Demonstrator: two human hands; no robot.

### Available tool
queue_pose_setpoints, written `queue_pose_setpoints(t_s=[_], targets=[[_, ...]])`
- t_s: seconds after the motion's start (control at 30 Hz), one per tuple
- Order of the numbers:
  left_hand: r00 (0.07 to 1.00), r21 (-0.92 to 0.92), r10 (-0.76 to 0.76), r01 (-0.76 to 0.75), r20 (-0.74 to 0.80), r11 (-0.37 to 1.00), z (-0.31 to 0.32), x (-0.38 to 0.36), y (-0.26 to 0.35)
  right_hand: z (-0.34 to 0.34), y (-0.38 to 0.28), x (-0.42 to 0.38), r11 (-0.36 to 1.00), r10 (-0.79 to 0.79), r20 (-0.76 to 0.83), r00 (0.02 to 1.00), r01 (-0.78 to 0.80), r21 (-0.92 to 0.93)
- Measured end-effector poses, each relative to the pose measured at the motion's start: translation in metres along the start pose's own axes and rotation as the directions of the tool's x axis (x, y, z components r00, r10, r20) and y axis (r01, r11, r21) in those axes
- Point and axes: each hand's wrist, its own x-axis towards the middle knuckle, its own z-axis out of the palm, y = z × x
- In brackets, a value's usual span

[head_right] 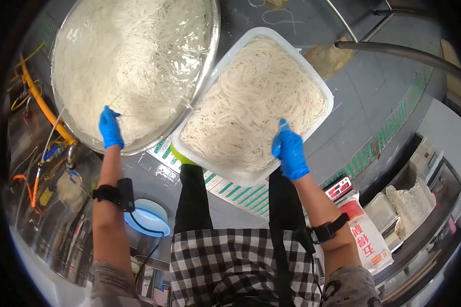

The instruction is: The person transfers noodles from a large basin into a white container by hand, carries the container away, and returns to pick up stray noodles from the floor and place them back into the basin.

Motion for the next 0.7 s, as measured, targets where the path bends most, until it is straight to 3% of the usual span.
queue_pose_setpoints(t_s=[0.07, 0.1, 0.13, 0.17, 0.2, 0.27, 0.3, 0.33, 0.4, 0.47, 0.53, 0.57, 0.6, 0.63, 0.67, 0.7], targets=[[0.974, -0.045, -0.226, 0.226, 0.007, 0.973, -0.006, 0.005, 0.032, -0.015, -0.011, 0.005, 0.987, 0.138, -0.13, 0.982, -0.146, -0.06], [0.989, 0.027, 0.142, -0.143, 0.036, 0.989, -0.004, 0.018, 0.01, -0.018, -0.013, -0.001, 0.988, 0.137, -0.126, 0.983, -0.145, -0.057], [0.79, 0.519, 0.599, -0.571, 0.135, 0.636, 0.0, 0.014, 0.021, -0.022, -0.012, -0.012, 0.992, 0.112, -0.114, 0.987, -0.117, -0.042], [0.801, 0.496, 0.545, -0.587, 0.246, 0.639, 0.01, -0.003, 0.038, -0.024, -0.011, -0.027, 0.995, 0.089, -0.106, 0.99, -0.092, -0.027], [0.742, 0.463, 0.55, -0.67, 0.383, 0.581, 0.024, -0.017, 0.05, -0.023, -0.015, -0.045, 0.995, 0.086, -0.083, 0.993, -0.089, -0.037], [0.641, 0.209, 0.404, -0.665, 0.652, 0.717, 0.059, -0.048, 0.056, -0.017, -0.026, -0.083, 0.994, 0.064, 0.01, 0.998, -0.063, -0.088], [0.575, 0.088, 0.344, -0.592, 0.743, 0.801, 0.083, -0.056, 0.051, -0.016, -0.031, -0.098, 0.991, 0.05, 0.083, 0.995, -0.039, -0.126], [0.483, 0.31, 0.162, -0.749, 0.86, 0.586, 0.091, -0.071, 0.066, -0.011, -0.038, -0.107, 0.991, 0.05, 0.081, 0.995, -0.039, -0.13], [0.434, 0.327, 0.074, -0.77, 0.898, 0.548, 0.107, -0.073, 0.069, -0.005, -0.051, -0.12, 0.978, 0.045, 0.156, 0.987, -0.011, -0.21], [0.561, 0.571, -0.159, -0.709, 0.812, 0.415, 0.12, -0.069, 0.059, -0.01, -0.056, -0.115, 0.98, 0.071, 0.154, 0.986, -0.041, -0.192], [0.52, 0.573, -0.246, -0.697, 0.818, 0.432, 0.119, -0.067, 0.052, -0.014, -0.061, -0.097, 0.986, 0.141, 0.196, 0.97, -0.119, -0.119], [0.478, 0.58, -0.329, -0.68, 0.815, 0.449, 0.117, -0.067, 0.056, -0.008, -0.055, -0.084, 0.972, 0.14, 0.123, 0.982, -0.113, -0.208], [0.472, 0.465, -0.115, -0.746, 0.874, 0.476, 0.113, -0.081, 0.058, 0.003, -0.047, -0.069, 0.95, 0.13, 0.051, 0.99, -0.109, -0.294], [0.44, 0.344, 0.107, -0.812, 0.892, 0.471, 0.107, -0.106, 0.067, 0.016, -0.047, -0.058, 0.949, 0.101, 0.207, 0.973, -0.031, -0.315], [0.4, 0.266, 0.179, -0.822, 0.899, 0.503, 0.102, -0.131, 0.077, 0.028, -0.046, -0.049, 0.945, 0.074, 0.357, 0.931, 0.049, -0.324], [0.328, 0.137, 0.254, -0.816, 0.91, 0.562, 0.096, -0.157, 0.083, 0.034, -0.036, -0.038, 0.87, 0.15, 0.447, 0.882, 0.097, -0.483]])
